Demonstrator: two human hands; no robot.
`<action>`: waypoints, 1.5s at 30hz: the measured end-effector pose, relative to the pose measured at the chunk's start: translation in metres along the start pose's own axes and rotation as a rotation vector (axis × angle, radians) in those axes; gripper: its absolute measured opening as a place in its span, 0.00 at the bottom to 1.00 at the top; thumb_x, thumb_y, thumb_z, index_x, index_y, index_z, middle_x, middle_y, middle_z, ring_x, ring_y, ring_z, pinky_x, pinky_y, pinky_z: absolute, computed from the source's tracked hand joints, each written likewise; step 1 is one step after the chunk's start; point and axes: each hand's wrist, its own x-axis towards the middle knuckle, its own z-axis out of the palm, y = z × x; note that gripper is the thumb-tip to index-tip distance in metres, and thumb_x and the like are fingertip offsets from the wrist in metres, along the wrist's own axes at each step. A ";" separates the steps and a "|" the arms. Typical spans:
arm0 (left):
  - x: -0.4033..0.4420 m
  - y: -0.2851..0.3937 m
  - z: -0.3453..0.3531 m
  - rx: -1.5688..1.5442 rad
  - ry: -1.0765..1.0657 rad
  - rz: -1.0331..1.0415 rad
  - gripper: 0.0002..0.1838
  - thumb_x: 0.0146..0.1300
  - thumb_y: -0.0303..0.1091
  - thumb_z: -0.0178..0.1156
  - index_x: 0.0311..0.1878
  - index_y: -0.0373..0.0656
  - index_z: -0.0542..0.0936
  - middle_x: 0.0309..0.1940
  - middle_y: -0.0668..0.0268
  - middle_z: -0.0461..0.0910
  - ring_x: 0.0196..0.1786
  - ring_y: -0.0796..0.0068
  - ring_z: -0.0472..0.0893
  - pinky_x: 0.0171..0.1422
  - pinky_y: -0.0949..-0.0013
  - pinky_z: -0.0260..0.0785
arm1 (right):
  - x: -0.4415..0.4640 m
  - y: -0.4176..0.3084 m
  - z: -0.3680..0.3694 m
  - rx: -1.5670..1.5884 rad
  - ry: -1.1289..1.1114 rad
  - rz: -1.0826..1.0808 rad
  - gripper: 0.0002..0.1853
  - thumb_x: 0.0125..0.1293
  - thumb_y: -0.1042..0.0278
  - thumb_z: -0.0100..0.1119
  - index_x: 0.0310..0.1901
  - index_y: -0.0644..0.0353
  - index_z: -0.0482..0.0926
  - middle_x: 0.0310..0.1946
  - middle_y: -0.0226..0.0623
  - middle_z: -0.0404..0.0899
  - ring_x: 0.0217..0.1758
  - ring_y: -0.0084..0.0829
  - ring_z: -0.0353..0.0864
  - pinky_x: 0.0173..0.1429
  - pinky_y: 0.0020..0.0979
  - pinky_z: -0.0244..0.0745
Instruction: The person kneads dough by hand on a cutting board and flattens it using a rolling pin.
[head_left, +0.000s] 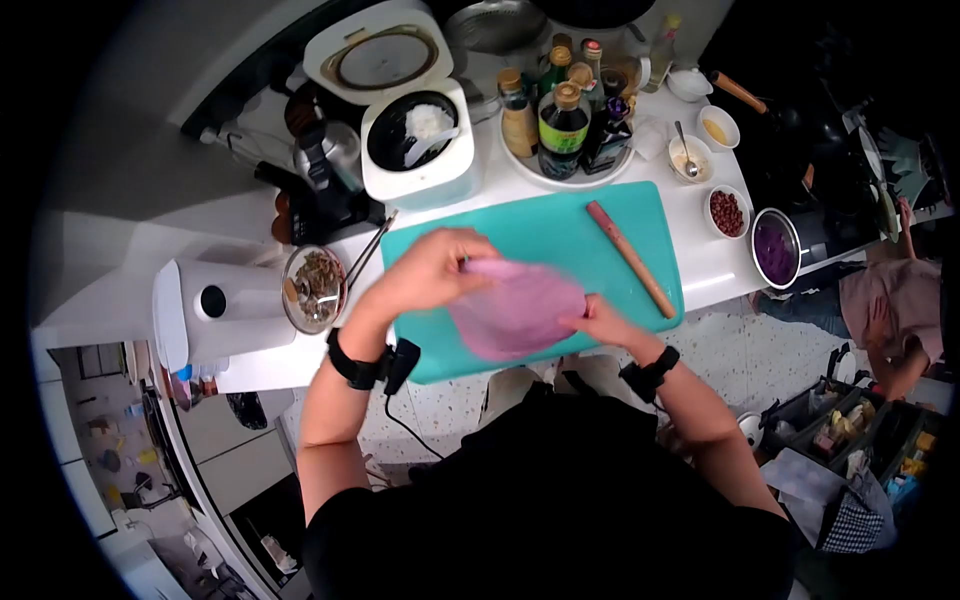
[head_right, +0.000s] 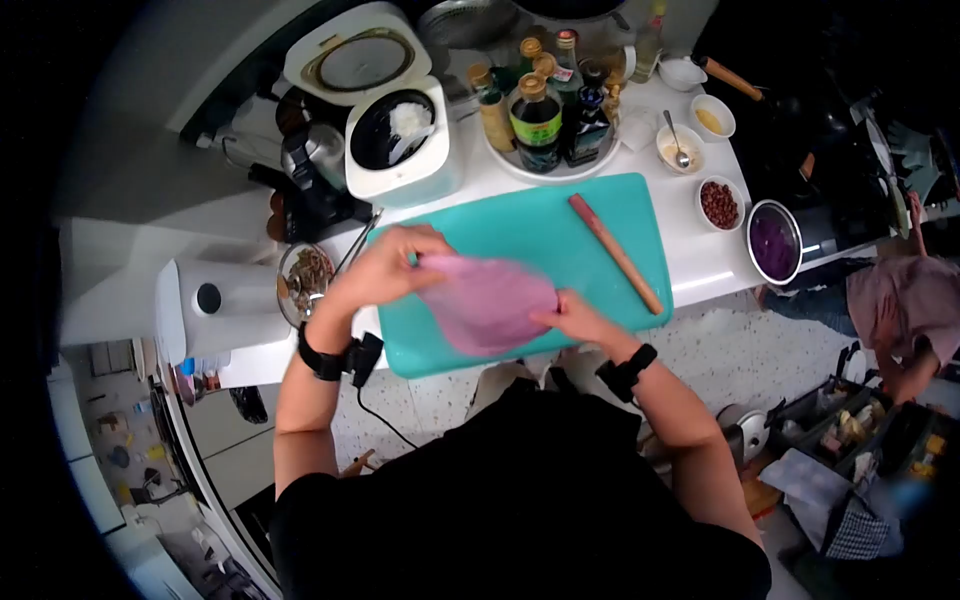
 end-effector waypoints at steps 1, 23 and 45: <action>-0.011 0.012 -0.009 -0.006 0.002 -0.004 0.14 0.54 0.21 0.72 0.46 0.37 0.87 0.34 0.61 0.84 0.39 0.66 0.82 0.45 0.65 0.73 | -0.004 -0.028 -0.003 -0.036 -0.005 0.000 0.16 0.71 0.61 0.68 0.50 0.68 0.85 0.40 0.37 0.89 0.49 0.22 0.84 0.57 0.31 0.79; -0.112 -0.233 0.180 -0.068 0.614 -0.492 0.39 0.63 0.41 0.72 0.72 0.31 0.69 0.64 0.41 0.75 0.63 0.44 0.80 0.64 0.54 0.75 | 0.014 0.079 0.022 -0.521 0.775 0.149 0.26 0.63 0.65 0.66 0.59 0.71 0.78 0.62 0.59 0.74 0.61 0.60 0.77 0.63 0.48 0.77; -0.121 -0.122 0.142 -0.833 0.401 -0.217 0.14 0.76 0.35 0.62 0.57 0.39 0.73 0.47 0.70 0.80 0.50 0.81 0.77 0.57 0.71 0.72 | -0.030 -0.021 0.002 0.012 0.206 -0.168 0.10 0.72 0.70 0.62 0.51 0.59 0.74 0.41 0.25 0.73 0.42 0.17 0.71 0.45 0.23 0.70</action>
